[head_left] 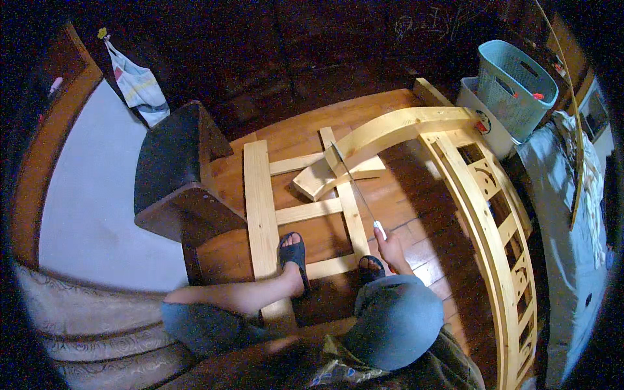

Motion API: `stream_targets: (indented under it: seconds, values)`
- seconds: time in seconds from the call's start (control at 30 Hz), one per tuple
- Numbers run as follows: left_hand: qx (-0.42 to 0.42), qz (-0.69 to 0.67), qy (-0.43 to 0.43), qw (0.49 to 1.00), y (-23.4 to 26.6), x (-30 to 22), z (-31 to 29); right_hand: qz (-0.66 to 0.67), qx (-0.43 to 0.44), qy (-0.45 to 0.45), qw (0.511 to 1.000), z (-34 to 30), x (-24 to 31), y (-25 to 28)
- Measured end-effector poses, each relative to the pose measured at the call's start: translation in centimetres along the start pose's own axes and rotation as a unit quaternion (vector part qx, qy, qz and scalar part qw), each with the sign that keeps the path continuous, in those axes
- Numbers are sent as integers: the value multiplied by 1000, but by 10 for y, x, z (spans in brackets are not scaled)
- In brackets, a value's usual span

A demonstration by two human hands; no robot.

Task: The person is sanding a small wooden piece using a hand saw. They hold the wood steady with one hand and move the saw back and forth across the surface. The task is performed while sitting on the floor next to a wooden furniture frame.

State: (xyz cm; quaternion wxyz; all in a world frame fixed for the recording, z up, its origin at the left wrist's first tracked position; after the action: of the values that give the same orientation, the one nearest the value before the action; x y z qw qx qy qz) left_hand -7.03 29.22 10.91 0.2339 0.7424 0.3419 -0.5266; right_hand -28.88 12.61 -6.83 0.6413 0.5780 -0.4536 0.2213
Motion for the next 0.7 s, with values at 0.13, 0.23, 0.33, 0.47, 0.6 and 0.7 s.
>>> stream_targets:
  seconds: [0.13,0.23,0.33,0.47,0.6,0.7]
  values:
    - [34,17,4,999,8,9,-6,-21,5,-24,999,9,-20,-8]
    - [153,35,29,987,1,41,-8,-11,51,-78,996,-6,-4,-10]
    - [-51,-28,-28,998,16,-15,-11,-19,42,-87,995,-7,-8,-13]
    - [-45,-32,-20,998,13,-14,-15,-4,11,-29,999,-1,-8,-16]
    - [-34,-39,-20,998,13,-9,-15,-38,68,-91,993,-8,3,-10]
    - [-22,-36,-35,999,12,-15,-16,-26,44,-66,997,-4,1,-6]
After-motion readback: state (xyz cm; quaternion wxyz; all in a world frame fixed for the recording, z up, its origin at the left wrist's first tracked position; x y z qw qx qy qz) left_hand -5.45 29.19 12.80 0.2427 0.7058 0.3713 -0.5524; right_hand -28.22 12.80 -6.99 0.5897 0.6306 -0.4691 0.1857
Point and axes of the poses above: each hand's wrist, its own z-axis towards the middle knuckle, its own y-axis out of the back of the hand, x = y × z, the point moved 8 cm from there along z, towards the middle knuckle, and after that the axes turned 11 degrees about -x, right-handed, at the moved point
